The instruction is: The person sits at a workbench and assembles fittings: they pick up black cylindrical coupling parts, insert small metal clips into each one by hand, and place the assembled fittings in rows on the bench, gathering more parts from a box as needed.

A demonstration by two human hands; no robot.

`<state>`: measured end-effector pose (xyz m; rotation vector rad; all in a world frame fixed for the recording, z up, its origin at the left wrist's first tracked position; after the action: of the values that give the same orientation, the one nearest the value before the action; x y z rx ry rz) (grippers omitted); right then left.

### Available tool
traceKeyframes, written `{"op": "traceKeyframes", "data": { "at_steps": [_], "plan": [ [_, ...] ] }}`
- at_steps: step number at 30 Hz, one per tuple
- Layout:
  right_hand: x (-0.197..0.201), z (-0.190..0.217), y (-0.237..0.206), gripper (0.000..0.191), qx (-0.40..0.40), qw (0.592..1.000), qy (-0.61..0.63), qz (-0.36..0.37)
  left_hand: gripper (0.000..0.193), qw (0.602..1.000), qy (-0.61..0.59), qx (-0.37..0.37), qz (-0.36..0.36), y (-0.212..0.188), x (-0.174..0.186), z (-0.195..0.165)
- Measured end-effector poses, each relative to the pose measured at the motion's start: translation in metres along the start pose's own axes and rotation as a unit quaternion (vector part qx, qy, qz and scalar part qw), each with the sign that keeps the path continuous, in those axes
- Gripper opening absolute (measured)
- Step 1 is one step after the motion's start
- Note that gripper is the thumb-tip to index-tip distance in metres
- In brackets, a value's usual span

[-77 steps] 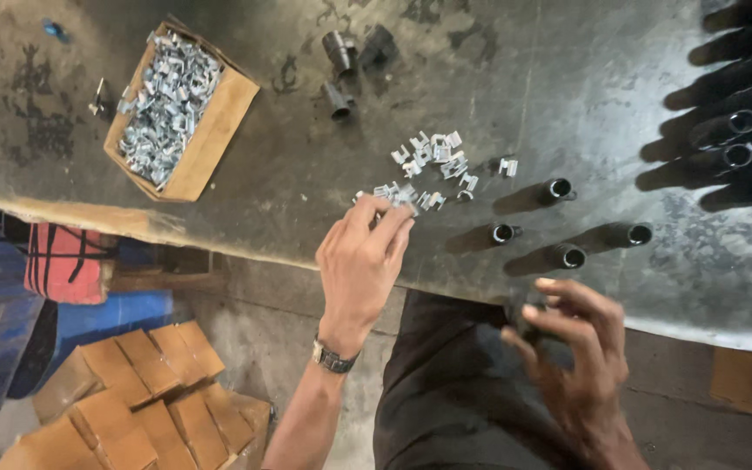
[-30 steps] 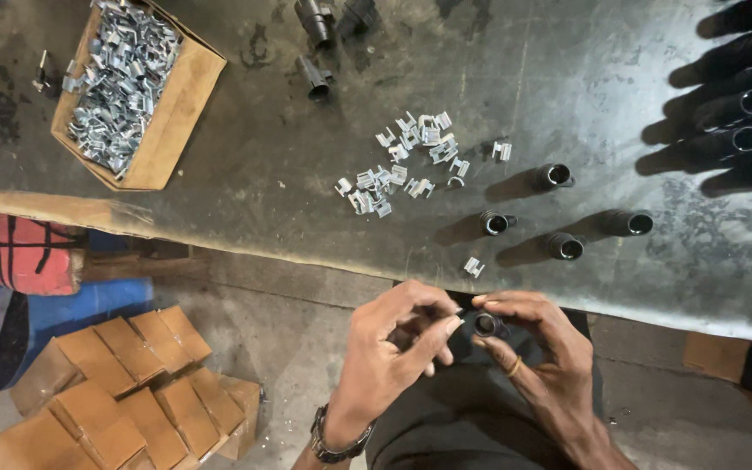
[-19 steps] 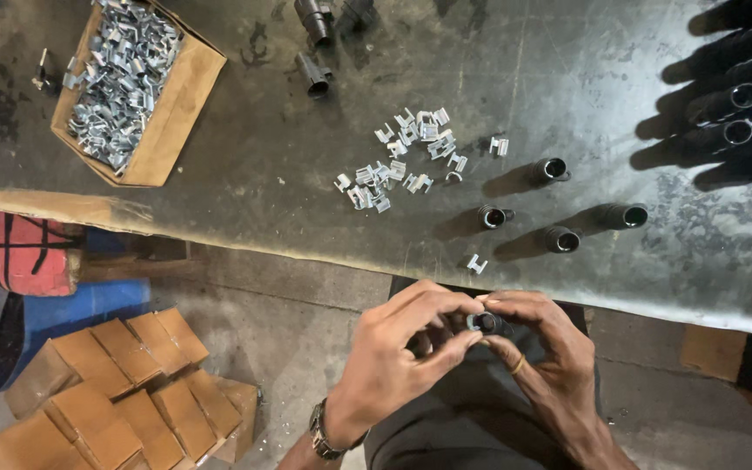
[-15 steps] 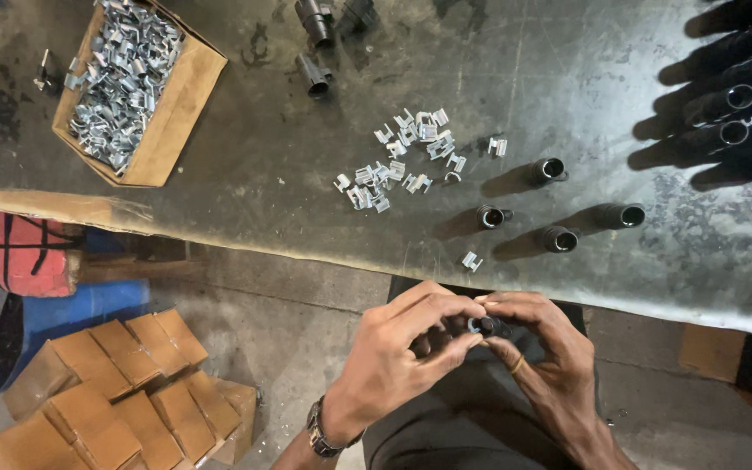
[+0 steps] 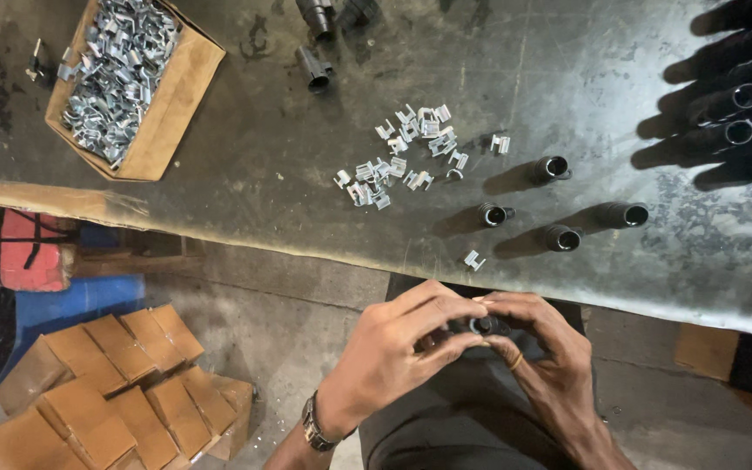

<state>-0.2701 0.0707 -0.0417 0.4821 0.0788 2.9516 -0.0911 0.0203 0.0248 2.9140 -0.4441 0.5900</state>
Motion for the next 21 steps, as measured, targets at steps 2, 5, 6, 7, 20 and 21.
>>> {"op": "traceKeyframes", "data": {
  "at_steps": [2,5,6,7,20,21],
  "plan": [
    [0.000,-0.002,-0.001,0.037,0.001,1.000,-0.002,-0.003,0.041,0.999,-0.009,0.030,0.012,-0.001,0.000,-0.001],
    [0.000,-0.004,-0.003,0.041,0.016,1.000,-0.005,-0.010,0.040,1.000,0.010,0.016,0.008,0.001,-0.002,-0.005],
    [0.001,-0.004,-0.004,0.043,0.030,0.999,-0.016,-0.018,0.037,1.000,0.023,0.000,0.003,0.001,-0.002,-0.007],
    [0.002,-0.004,-0.005,0.045,0.044,0.998,-0.026,-0.027,0.034,1.000,0.029,0.001,-0.006,0.001,-0.003,-0.007],
    [0.040,-0.007,-0.015,0.033,0.029,0.979,-0.085,-0.183,0.031,0.970,0.126,-0.058,-0.200,0.028,-0.031,0.000],
    [0.041,-0.006,-0.013,0.032,0.038,0.978,-0.084,-0.189,0.028,0.968,0.116,-0.046,-0.219,0.026,-0.023,0.003]
  ]
}}
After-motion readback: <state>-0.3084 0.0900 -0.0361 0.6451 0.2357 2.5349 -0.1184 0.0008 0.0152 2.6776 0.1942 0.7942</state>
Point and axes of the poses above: each hand's wrist, its own y-axis towards the middle knuckle, its own x-axis out of the back of the hand, z = x × y, the point moved 5 cm from there along y, towards the middle knuckle, and after that the axes turned 10 degrees about -z, right-handed, at the moved point
